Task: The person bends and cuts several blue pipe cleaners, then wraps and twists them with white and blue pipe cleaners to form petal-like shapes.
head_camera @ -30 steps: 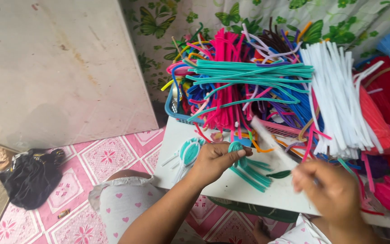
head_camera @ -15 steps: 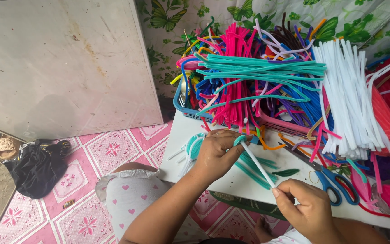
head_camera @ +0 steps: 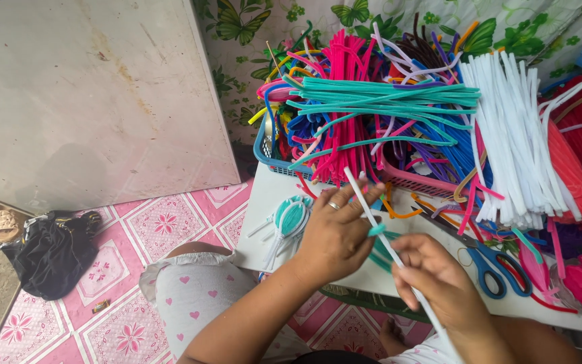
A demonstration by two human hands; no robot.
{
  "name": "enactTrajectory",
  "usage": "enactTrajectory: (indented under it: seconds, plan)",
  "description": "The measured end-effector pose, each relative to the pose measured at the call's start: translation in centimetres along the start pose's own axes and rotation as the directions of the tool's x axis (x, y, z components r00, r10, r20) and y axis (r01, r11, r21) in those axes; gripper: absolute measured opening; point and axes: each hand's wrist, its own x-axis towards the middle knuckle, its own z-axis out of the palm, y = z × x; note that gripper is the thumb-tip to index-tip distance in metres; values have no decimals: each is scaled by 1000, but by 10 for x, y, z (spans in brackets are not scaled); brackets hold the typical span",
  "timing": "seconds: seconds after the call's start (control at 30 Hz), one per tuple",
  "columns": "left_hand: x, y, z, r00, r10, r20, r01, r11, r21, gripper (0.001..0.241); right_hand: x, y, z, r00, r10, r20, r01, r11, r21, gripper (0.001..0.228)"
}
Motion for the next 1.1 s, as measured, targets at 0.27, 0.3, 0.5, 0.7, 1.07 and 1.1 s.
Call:
enactTrajectory:
  seconds: [0.27,0.3,0.5,0.7,1.07,1.1]
  plan:
    - [2,-34,-13,995,-91,-48,101,952,288,6,-47,16,-79,940,-294,-172,328,648,687,34]
    - [1,-32,-13,995,-93,-39,100,952,290,6,-43,12,-73,941,-289,-176,327,643,692,34]
    - [-3,-24,-6,996,-82,20,73,956,284,12,-11,-17,-48,709,-494,-503,521,848,-97,36]
    - [-7,-1,17,998,-12,69,-2,981,194,14,29,-45,10,882,-397,-253,367,917,-160,29]
    - [-8,17,22,990,-97,106,86,992,96,10,54,-28,38,817,-556,-153,508,819,-267,35]
    - [-7,18,21,990,-95,106,85,992,95,10,54,-29,38,817,-556,-154,507,819,-269,35]
